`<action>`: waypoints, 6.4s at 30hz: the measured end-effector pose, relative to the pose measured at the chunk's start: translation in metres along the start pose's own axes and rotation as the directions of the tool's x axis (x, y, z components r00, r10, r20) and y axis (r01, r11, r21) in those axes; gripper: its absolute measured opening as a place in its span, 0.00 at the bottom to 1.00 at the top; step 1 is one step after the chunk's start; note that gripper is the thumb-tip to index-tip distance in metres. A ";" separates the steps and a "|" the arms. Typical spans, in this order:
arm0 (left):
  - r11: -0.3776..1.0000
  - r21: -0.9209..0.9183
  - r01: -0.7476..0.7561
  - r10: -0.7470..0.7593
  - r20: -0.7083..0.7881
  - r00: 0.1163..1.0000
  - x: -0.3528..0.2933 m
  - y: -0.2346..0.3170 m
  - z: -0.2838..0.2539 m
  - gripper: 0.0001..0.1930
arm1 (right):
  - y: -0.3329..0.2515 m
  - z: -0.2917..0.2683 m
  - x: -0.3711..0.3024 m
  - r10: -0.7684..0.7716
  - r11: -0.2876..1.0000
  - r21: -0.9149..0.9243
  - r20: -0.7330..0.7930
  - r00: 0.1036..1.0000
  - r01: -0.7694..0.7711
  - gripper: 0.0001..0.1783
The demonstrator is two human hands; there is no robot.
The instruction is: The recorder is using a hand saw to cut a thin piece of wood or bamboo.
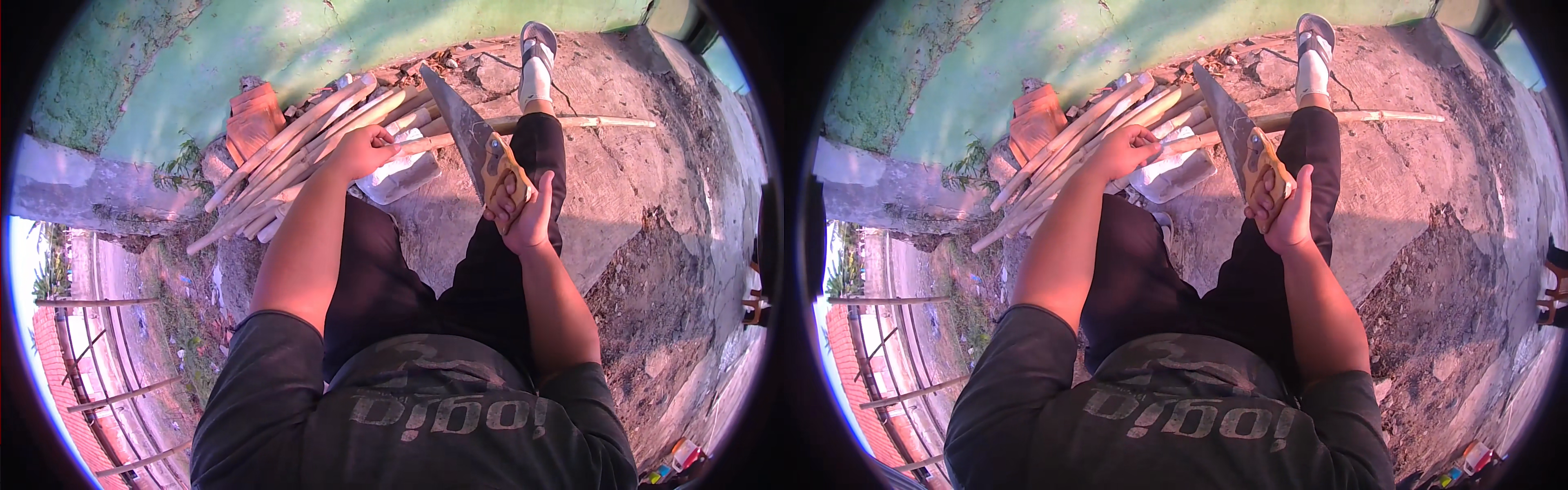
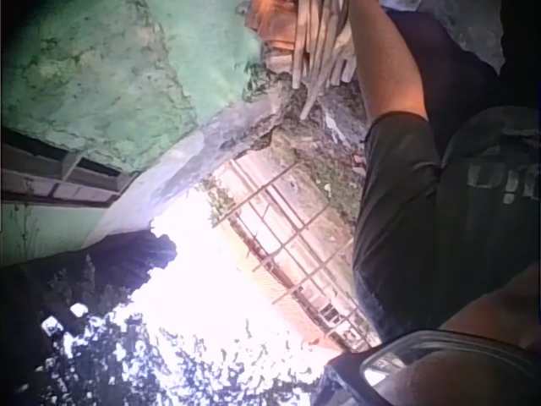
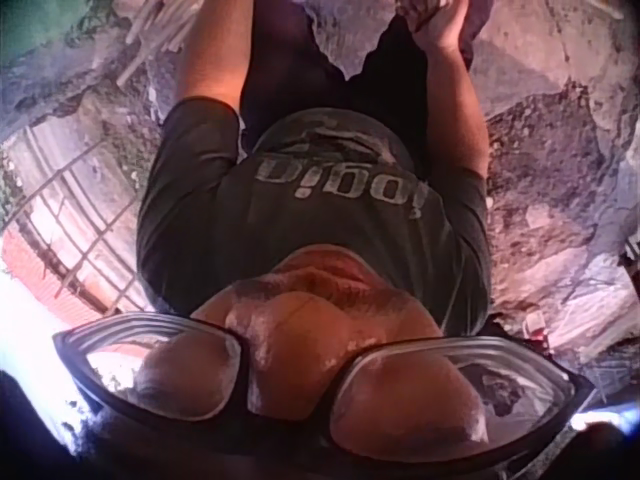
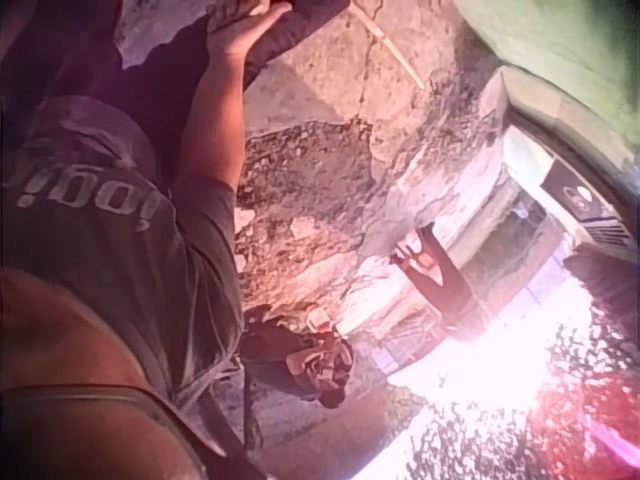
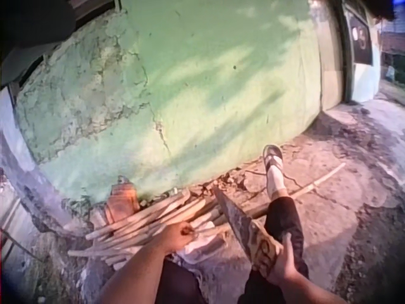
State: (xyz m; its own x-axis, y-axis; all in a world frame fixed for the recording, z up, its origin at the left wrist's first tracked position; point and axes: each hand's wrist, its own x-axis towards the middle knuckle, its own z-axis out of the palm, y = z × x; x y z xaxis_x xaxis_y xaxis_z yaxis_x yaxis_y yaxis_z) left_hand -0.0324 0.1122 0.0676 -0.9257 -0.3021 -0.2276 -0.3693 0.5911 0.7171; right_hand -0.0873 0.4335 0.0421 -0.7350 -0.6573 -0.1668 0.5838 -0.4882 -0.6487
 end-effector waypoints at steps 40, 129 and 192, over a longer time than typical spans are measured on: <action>0.992 0.112 -0.061 0.055 0.061 0.997 0.002 0.010 0.007 0.16 | -0.007 0.016 -0.008 0.039 0.999 0.043 -0.103 0.994 -0.034 0.42; 0.740 0.553 0.383 -0.266 -0.283 0.921 -0.014 -0.206 -0.013 0.47 | 0.017 0.048 -0.050 0.116 0.821 -0.549 -0.110 0.987 -0.158 0.23; 0.797 0.550 0.248 -0.050 -0.350 0.936 -0.020 -0.232 -0.008 0.35 | 0.026 0.052 -0.100 0.122 0.846 -0.496 -0.178 0.977 -0.196 0.27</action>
State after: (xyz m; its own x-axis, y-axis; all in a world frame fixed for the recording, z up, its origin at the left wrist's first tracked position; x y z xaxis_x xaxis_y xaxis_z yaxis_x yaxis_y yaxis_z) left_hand 0.0727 -0.0248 -0.0888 -0.8190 -0.5735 -0.0183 -0.5691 0.8080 0.1525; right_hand 0.0192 0.4565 0.0808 -0.7078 -0.5993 -0.3739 0.4668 0.0004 -0.8844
